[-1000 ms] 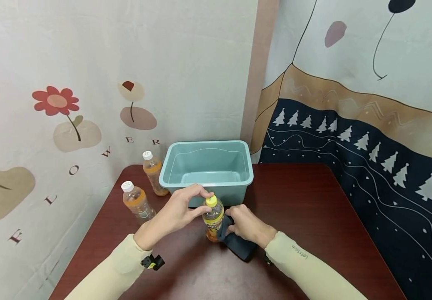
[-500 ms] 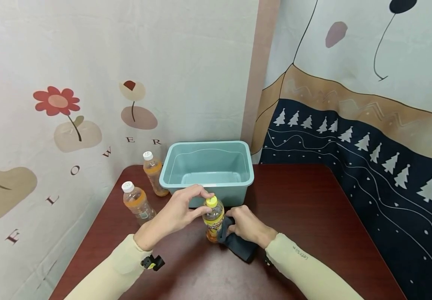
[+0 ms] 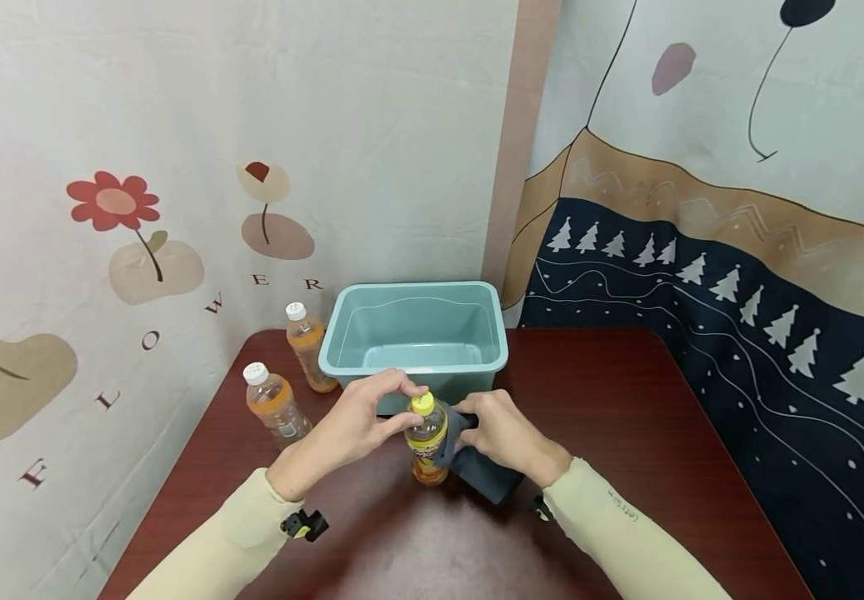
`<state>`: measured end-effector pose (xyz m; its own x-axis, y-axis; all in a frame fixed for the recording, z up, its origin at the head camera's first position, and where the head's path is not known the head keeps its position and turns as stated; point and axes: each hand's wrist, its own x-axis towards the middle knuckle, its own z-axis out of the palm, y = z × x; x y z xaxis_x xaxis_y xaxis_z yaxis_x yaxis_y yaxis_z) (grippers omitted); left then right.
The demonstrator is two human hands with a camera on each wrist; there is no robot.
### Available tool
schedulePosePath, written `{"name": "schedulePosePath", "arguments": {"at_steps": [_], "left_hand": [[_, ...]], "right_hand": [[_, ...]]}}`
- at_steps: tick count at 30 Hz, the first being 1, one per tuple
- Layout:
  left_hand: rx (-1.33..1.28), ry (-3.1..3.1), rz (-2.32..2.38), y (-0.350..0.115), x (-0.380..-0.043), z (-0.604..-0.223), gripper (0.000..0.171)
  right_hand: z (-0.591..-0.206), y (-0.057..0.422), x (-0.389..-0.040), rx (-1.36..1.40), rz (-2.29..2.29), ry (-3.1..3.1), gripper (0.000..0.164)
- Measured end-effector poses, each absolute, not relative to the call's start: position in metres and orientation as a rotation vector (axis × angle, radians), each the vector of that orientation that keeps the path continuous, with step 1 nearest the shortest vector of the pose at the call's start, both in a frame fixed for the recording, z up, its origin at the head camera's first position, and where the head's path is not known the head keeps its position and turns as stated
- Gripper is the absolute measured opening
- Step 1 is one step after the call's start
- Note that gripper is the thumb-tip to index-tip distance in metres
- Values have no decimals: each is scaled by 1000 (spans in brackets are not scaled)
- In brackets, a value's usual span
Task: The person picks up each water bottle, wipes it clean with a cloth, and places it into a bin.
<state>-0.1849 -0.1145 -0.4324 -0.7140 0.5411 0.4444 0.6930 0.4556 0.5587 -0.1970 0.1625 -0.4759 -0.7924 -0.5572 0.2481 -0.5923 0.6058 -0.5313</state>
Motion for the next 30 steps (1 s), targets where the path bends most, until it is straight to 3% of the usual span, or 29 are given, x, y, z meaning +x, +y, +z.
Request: {"name": "schedulePosePath", "arguments": {"at_steps": [11,30], "left_hand": [[-1070,-2516,-1102,-115,-185,-431,26],[-1097,-2491,-1084,-115,-184,-431,27]], "right_hand": [[-433,160,-190,981,1072,-2621,49],[-426,154,-183,1004,991,-2654,48]]}}
